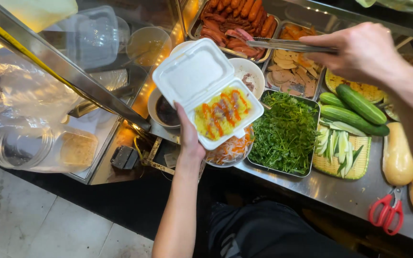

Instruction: Preparing a sandwich and a food box with various meats, vegetables, and sauces.

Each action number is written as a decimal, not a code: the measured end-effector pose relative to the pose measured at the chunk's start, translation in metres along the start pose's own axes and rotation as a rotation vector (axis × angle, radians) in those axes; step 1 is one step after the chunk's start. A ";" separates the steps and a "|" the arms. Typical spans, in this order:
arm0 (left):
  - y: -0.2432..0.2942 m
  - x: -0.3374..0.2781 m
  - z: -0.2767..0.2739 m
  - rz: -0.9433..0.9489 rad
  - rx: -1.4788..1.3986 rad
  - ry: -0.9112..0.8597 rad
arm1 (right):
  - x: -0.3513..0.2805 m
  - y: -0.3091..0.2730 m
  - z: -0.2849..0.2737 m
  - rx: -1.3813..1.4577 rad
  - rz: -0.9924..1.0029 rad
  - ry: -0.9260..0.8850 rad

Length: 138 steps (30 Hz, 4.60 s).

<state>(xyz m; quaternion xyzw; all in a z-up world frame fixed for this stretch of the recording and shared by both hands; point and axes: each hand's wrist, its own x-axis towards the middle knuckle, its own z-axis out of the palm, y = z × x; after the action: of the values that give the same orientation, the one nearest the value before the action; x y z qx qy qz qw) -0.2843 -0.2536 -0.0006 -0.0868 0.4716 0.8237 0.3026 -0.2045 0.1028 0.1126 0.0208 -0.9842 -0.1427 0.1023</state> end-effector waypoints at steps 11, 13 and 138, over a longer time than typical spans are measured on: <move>-0.030 0.047 0.032 -0.109 -0.130 -0.220 | -0.083 -0.027 -0.094 -0.016 -0.036 -0.155; -0.022 0.046 0.028 -0.016 -0.133 -0.214 | -0.097 -0.008 -0.082 0.230 0.205 -0.105; -0.304 -0.108 0.204 -0.442 0.020 -0.349 | -0.354 0.017 -0.093 -0.290 0.126 -0.804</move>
<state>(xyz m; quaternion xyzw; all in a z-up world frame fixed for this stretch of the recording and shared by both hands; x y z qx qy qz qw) 0.0073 -0.0160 -0.0644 -0.0415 0.3902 0.7355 0.5524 0.1608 0.1178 0.1355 -0.1112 -0.9149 -0.2699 -0.2788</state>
